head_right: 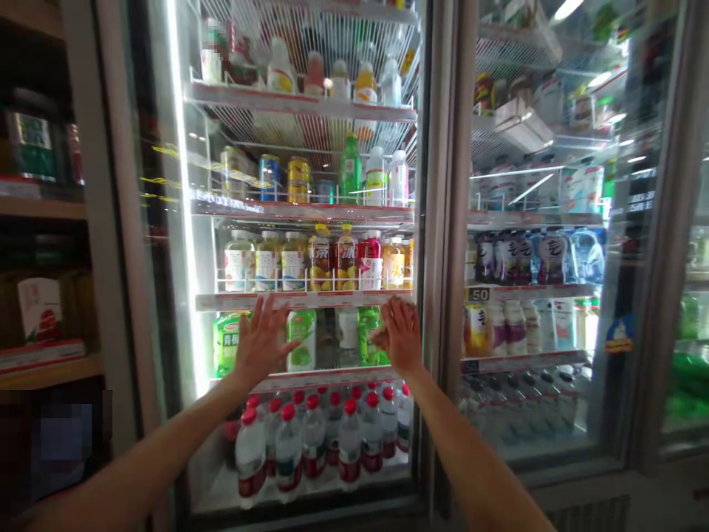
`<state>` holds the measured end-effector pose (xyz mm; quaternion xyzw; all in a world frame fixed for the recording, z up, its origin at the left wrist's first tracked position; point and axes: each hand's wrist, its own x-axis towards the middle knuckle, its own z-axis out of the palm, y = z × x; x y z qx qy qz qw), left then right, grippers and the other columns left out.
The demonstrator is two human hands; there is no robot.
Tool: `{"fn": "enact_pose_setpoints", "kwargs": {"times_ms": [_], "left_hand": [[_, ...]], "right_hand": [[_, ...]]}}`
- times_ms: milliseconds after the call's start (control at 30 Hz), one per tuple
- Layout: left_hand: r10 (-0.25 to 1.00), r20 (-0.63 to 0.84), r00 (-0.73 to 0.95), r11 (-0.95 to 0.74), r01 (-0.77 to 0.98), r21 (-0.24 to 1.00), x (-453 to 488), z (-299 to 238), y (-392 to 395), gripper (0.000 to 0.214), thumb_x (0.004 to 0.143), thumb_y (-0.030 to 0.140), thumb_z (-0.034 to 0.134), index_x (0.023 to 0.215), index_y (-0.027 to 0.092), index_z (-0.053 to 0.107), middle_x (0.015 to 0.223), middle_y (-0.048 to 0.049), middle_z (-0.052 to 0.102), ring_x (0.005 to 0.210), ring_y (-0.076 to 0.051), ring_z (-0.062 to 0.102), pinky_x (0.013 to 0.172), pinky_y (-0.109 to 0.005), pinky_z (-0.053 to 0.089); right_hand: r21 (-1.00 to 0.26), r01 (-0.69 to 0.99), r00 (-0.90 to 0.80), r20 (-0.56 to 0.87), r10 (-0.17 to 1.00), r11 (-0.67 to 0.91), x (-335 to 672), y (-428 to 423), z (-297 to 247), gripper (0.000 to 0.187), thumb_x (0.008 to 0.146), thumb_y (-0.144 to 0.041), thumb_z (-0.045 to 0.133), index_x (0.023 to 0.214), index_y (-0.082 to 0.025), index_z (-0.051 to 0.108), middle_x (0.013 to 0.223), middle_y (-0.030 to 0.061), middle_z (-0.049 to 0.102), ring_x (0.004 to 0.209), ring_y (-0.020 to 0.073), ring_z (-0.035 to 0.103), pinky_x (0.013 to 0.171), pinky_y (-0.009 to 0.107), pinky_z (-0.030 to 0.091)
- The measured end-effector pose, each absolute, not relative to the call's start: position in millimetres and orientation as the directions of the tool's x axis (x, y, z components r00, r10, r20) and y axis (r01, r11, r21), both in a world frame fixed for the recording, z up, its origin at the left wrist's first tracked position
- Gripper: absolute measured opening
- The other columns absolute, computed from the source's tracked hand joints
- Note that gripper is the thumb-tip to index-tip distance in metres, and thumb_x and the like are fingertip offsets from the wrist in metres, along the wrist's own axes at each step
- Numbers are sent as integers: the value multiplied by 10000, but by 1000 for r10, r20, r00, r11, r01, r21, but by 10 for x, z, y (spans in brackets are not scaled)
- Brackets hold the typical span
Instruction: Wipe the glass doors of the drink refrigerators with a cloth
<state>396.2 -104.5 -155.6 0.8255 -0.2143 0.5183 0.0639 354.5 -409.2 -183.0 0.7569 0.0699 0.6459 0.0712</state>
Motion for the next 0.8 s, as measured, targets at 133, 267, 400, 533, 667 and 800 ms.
{"fn": "enact_pose_setpoints", "kwargs": {"times_ms": [133, 267, 400, 533, 667, 800], "left_hand": [[-256, 886, 387, -912, -401, -88, 3964, -1501, -1153, 732, 748, 456, 594, 1379, 212, 314, 1497, -119, 143, 1380, -323, 83, 1071, -569, 119], [-269, 881, 388, -908, -407, -97, 3937, -1495, -1172, 739, 739, 435, 610, 1380, 219, 313, 1498, -114, 137, 1379, -325, 79, 1069, -568, 143], [-259, 895, 362, -913, -395, -105, 3968, -1523, -1169, 721, 731, 413, 624, 1368, 235, 336, 1490, -121, 165, 1378, -330, 80, 1067, -584, 120], [-255, 899, 357, -912, -397, -102, 3987, -1532, -1181, 728, 731, 417, 624, 1370, 223, 334, 1491, -125, 161, 1380, -325, 61, 1074, -577, 101], [-258, 897, 360, -909, -406, -98, 3981, -1537, -1179, 729, 741, 437, 606, 1377, 224, 318, 1492, -121, 154, 1381, -321, 57, 1074, -578, 99], [-265, 904, 337, -906, -407, -115, 3996, -1554, -1174, 732, 743, 441, 606, 1379, 225, 315, 1491, -127, 161, 1381, -321, 63, 1075, -575, 89]], "right_hand": [[51, 2, 99, 994, 51, -999, 3574, -4192, -1594, 506, 896, -252, 343, 1388, -141, 314, 1444, 138, 312, 1366, 265, 184, 1059, 516, 260], [118, 33, 200, 972, 122, -992, 3427, -4193, -2142, 558, 885, -214, 353, 1425, -179, 217, 1465, 120, 275, 1367, 265, 188, 1035, 519, 314], [159, 36, 159, 974, 163, -987, 3463, -4240, -2092, 557, 882, -177, 337, 1423, -208, 209, 1463, 109, 279, 1364, 259, 203, 1024, 533, 327], [111, 18, 47, 993, 112, -994, 3597, -4184, -1442, 499, 892, -234, 352, 1378, -127, 313, 1436, 163, 311, 1359, 287, 198, 1031, 549, 299], [248, 53, 97, 963, 252, -967, 3599, -3974, -1586, 474, 867, -250, 427, 1327, -138, 405, 1400, 143, 385, 1347, 281, 232, 1047, 512, 294], [451, 153, 221, 852, 475, -879, 3568, -3831, -1771, 470, 852, -268, 473, 1314, -193, 429, 1373, 74, 439, 1351, 231, 238, 1087, 463, 254]]}}
